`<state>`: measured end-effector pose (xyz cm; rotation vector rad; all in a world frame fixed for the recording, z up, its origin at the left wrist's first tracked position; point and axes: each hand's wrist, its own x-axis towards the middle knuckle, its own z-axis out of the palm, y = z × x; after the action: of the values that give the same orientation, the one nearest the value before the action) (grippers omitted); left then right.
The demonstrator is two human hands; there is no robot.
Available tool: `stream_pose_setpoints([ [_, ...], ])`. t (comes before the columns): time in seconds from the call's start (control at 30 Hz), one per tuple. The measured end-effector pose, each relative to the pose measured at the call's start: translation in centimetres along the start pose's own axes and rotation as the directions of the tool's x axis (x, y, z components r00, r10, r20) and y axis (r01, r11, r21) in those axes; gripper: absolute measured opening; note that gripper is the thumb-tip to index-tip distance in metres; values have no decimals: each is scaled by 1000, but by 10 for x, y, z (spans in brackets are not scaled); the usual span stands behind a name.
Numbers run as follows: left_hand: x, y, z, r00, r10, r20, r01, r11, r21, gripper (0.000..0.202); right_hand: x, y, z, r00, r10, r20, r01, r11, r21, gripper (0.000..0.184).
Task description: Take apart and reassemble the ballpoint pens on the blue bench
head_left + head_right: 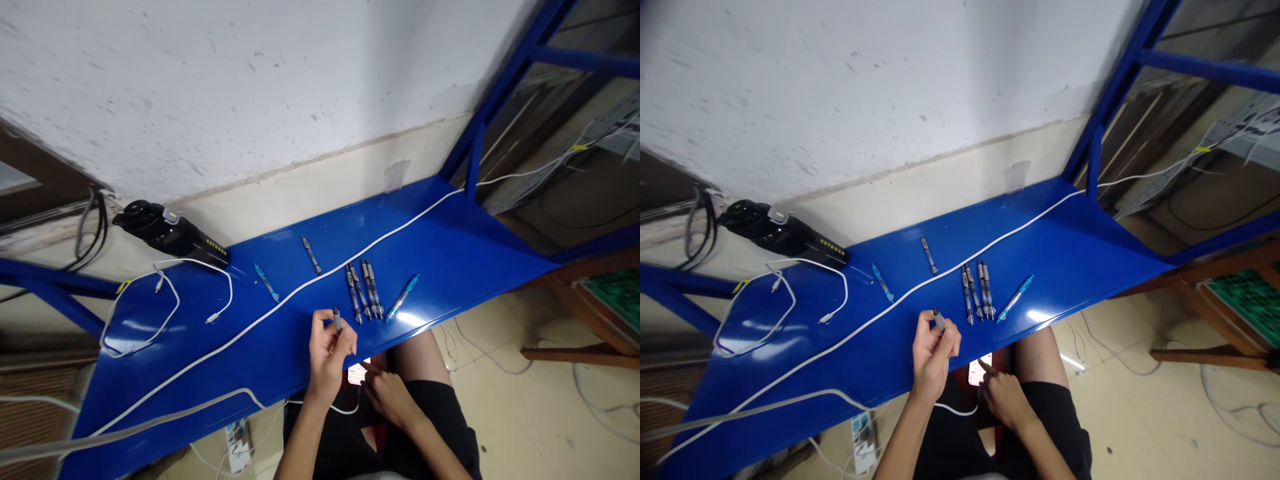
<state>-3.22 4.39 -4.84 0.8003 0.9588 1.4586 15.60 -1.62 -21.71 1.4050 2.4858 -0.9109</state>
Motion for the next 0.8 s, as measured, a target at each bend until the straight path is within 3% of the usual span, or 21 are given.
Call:
stream_pose_setpoints([
  [0.23, 1, 10, 4, 997, -83, -4, 83, 996, -34, 45, 3, 0, 4, 1000, 21, 8, -21, 1000, 21, 32],
  [0.3, 1, 10, 4, 995, -101, 5, 101, 994, -34, 41, 4, 1, 4, 999, 36, 17, -36, 999, 37, 32],
  [0.4, 0, 7, 2, 998, -61, 11, 61, 998, -20, 25, 5, 3, 4, 992, 124, -23, -121, 986, 113, 33],
  [0.57, 0, 1, -1, 1000, -8, 27, 8, 1000, -3, 27, 22, 8, 12, 913, 409, 2, -389, 866, 313, 63],
  [0.8, 0, 11, 2, 994, -100, 37, 101, 994, -42, 42, 41, 13, 20, 894, 449, -12, -399, 806, 438, 65],
])
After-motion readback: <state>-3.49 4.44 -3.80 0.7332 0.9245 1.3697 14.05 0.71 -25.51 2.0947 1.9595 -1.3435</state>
